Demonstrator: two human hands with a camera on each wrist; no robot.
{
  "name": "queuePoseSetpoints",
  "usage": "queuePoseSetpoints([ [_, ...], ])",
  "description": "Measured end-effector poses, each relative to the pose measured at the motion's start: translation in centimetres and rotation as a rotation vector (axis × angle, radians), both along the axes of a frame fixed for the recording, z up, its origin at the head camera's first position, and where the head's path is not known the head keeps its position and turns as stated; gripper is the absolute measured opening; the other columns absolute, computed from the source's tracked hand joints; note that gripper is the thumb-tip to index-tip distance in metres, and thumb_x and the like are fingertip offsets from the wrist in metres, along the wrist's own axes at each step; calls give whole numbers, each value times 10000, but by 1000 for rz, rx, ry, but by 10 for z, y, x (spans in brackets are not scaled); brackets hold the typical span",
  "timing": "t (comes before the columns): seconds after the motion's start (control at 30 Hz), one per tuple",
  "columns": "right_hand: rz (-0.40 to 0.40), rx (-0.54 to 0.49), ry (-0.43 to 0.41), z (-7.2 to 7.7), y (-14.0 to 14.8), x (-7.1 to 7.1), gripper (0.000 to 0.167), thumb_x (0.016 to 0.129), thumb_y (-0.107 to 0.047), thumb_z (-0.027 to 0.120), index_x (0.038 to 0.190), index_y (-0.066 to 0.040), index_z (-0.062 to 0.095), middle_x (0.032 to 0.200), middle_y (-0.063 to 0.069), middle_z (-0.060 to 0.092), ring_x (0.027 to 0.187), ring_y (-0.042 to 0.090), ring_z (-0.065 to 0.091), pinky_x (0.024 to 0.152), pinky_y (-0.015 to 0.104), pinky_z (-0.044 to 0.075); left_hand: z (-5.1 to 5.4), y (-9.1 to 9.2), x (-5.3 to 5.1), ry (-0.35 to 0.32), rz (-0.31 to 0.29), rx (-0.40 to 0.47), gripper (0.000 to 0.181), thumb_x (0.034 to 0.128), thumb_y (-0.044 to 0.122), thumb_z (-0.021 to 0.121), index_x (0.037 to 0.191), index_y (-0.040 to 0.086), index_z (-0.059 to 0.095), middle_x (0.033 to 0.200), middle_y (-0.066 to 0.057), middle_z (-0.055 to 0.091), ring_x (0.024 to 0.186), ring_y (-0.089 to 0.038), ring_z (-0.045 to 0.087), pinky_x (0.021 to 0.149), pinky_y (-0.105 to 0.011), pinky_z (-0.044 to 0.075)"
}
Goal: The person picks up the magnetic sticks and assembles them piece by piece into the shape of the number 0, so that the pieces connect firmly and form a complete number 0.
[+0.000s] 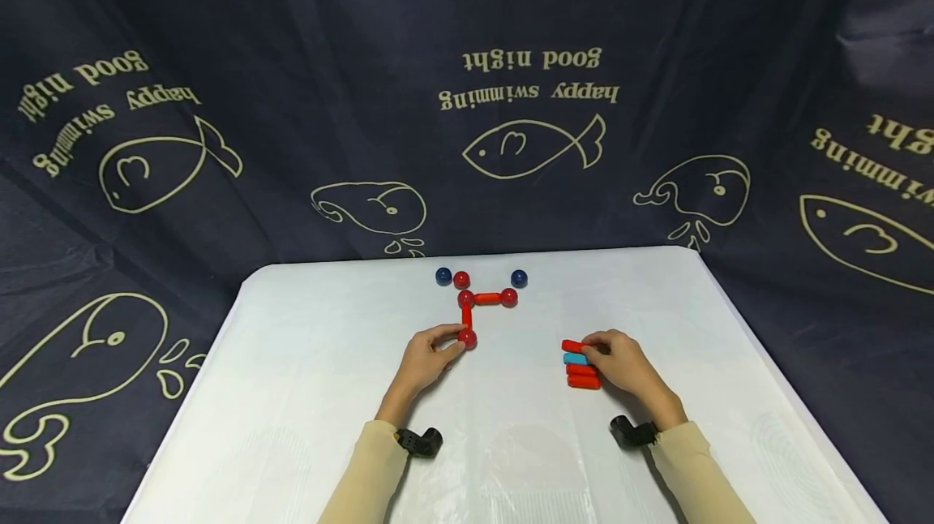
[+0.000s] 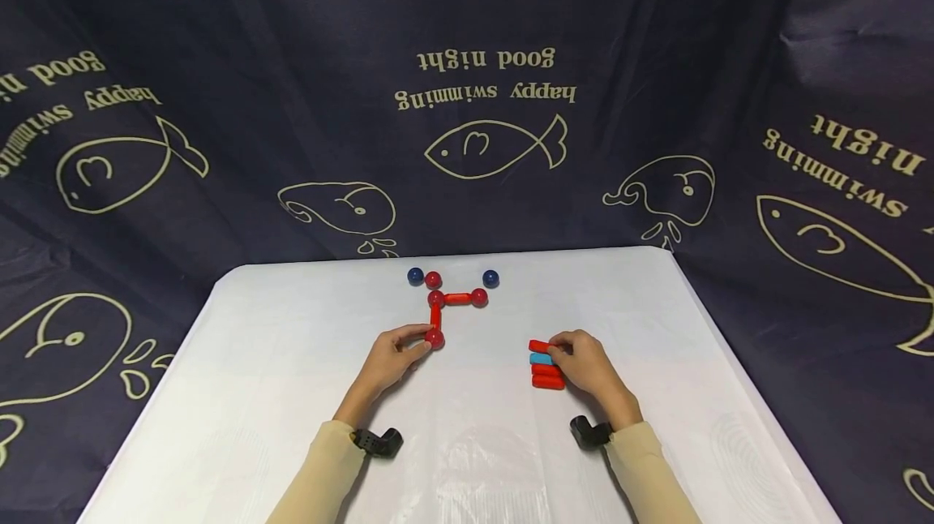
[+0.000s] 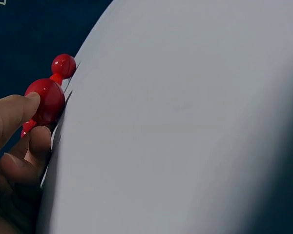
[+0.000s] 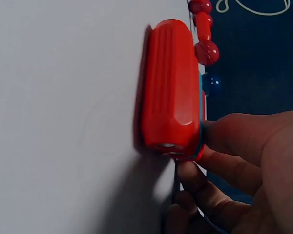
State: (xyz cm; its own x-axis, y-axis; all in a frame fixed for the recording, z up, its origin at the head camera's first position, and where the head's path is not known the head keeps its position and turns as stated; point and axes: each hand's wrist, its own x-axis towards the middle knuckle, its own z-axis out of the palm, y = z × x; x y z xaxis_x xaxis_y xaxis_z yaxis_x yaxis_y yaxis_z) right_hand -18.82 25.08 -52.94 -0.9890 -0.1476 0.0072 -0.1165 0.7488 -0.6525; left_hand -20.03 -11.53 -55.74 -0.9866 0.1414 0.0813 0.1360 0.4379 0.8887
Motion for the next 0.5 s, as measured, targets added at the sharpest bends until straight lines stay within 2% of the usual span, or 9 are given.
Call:
queuePoseSetpoints([
  [0.3,-12,1,17,-1,-2,-4,198,1003,-159,651,1112,-11,723,998,122,715,869,218,611,793,380,505,1,0,0,8,-1,5,300,959,214,741,1257,185,747,1209,-80,753,526,-61,532,527,-213,441],
  [0.5,-41,-37,81,-1,-6,-4,200,1000,-138,661,1142,0,693,946,105,711,807,188,592,732,325,489,-1,-1,0,8,-8,3,303,968,231,732,1267,183,742,1211,-74,752,532,-69,546,535,-220,461],
])
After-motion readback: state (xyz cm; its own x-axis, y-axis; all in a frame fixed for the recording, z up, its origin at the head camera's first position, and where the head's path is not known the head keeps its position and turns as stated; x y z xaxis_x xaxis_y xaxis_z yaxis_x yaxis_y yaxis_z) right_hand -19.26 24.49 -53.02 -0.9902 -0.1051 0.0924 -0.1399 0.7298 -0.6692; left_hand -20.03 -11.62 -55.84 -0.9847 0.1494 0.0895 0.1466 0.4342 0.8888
